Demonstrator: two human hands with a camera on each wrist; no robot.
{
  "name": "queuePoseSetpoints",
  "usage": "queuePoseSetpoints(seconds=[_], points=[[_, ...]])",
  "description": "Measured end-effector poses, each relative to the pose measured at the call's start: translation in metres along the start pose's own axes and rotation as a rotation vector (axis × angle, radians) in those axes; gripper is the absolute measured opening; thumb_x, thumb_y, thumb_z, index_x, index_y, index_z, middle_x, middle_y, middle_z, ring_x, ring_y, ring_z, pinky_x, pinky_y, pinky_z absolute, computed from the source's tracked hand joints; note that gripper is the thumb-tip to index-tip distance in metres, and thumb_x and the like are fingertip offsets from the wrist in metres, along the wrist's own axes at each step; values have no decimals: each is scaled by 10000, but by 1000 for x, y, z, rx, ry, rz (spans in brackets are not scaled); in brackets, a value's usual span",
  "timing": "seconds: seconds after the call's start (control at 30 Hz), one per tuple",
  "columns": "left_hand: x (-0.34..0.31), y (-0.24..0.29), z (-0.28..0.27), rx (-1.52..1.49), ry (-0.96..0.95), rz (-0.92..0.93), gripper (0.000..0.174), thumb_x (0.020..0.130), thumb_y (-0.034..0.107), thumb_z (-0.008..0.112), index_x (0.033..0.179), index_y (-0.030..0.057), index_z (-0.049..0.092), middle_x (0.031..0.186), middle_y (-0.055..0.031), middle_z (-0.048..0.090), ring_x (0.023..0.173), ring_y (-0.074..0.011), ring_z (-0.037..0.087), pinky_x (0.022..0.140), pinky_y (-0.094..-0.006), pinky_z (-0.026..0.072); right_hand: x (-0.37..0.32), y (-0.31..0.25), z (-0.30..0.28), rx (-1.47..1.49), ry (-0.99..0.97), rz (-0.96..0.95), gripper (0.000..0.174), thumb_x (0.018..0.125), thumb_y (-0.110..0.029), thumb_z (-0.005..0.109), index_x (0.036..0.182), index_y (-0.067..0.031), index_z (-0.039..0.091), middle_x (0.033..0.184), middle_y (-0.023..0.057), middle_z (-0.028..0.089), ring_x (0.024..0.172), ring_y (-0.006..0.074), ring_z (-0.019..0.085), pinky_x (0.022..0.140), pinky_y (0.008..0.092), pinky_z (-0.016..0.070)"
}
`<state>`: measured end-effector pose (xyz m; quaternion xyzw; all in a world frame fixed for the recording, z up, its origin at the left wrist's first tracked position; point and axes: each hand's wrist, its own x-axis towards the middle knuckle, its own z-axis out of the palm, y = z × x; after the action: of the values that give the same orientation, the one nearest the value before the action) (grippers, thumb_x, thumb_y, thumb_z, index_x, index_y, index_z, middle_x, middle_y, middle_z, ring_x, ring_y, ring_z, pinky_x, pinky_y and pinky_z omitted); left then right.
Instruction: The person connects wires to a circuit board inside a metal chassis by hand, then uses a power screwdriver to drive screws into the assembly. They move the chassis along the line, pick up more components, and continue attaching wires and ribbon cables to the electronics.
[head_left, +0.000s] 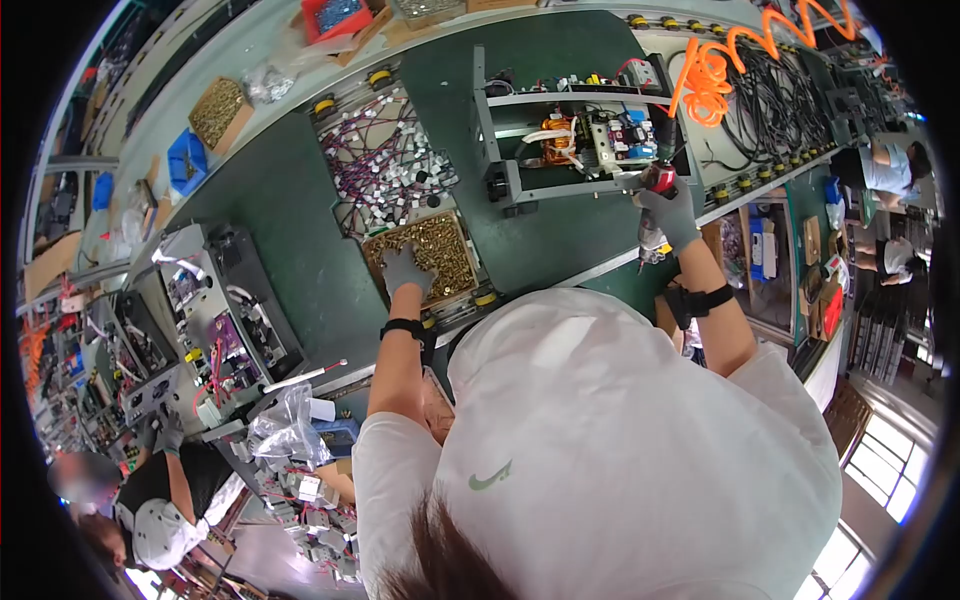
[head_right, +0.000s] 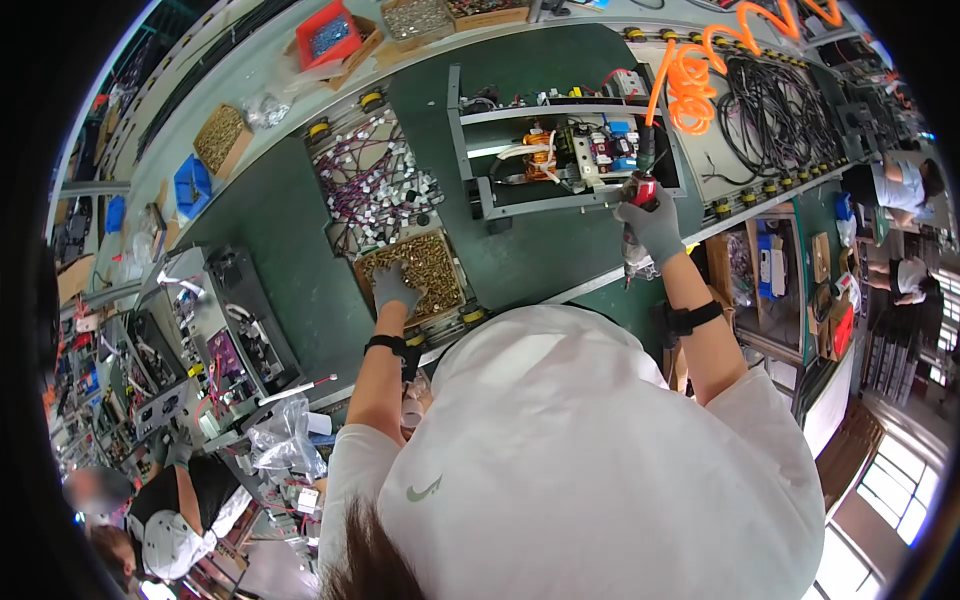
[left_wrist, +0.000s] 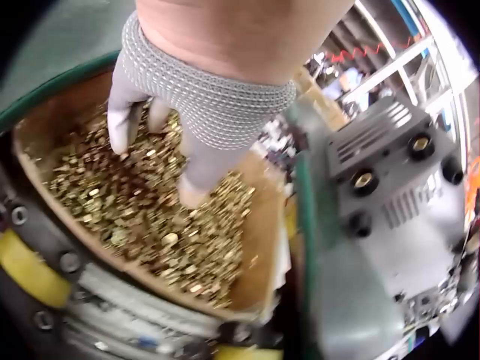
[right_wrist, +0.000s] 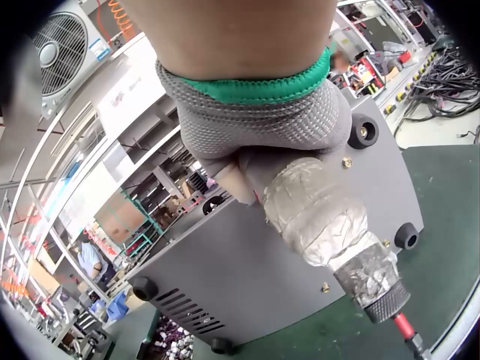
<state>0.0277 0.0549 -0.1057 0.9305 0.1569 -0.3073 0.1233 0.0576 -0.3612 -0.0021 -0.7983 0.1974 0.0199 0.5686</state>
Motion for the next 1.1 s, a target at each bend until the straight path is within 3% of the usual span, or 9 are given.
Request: queuePoseSetpoints(seconds=[0.17,0.3,0.5,0.67,0.83,0.9,0.93,1.0,1.1], points=[[16,-16,59,-68,-154,168,516,771,104,642,1257,149,475,1238,-179,470,1097,-345,526,886,-411,468,8,8,-11,-246,67,66,518,612,-105,747,1087,-29,554,832,33,600,719,122,555,682,273,473],[9,-16,74,-33,38,181,417,744,34,623,1143,121,541,1177,-198,520,1038,-360,553,843,-410,468,1,6,-4,-239,86,37,791,613,-158,757,1310,-25,408,974,92,589,802,159,578,734,285,482],[-7,-20,40,-397,58,-67,320,848,-1,466,1133,76,587,1034,-158,634,892,-262,614,761,-348,455,-15,-18,-1,-151,103,52,659,616,-145,746,1213,-15,500,930,77,603,782,147,576,723,284,484],[38,-67,108,-719,127,-16,306,865,11,490,1159,50,564,1043,-120,630,801,-206,598,687,-312,456,-26,-34,-10,5,134,31,595,621,-122,746,1164,-20,526,864,47,598,706,120,566,666,276,483],[16,-52,86,-1208,81,-254,254,872,57,548,1126,66,540,882,-46,602,670,-143,568,532,-274,455,-31,-24,-24,181,131,-14,415,674,-74,724,1053,-52,557,772,18,574,609,105,563,506,255,487],[48,-82,133,-818,236,-180,290,839,158,585,1116,75,593,878,-61,632,691,-135,593,593,-303,469,-39,-45,-19,283,120,-108,380,709,-32,680,1070,-51,563,730,7,565,550,92,548,460,223,465],[34,-69,110,-980,66,-239,292,837,220,595,1097,89,622,834,-54,640,676,-134,587,616,-312,468,-40,-49,-21,275,86,-88,407,719,6,658,1094,-87,531,767,14,572,576,73,536,483,215,426],[-6,-38,60,-1269,104,-289,196,857,188,592,1021,103,658,750,-30,637,596,-101,524,537,-265,409,-36,-47,-23,274,73,-179,395,721,-2,641,1103,-59,557,767,18,582,577,92,548,496,230,459],[11,-46,80,-1312,84,-370,193,872,207,596,1031,114,649,740,-39,626,544,-84,489,435,-234,354,-36,-49,-25,322,13,-147,361,724,-14,607,1080,-38,557,828,28,589,674,99,560,561,225,450]])
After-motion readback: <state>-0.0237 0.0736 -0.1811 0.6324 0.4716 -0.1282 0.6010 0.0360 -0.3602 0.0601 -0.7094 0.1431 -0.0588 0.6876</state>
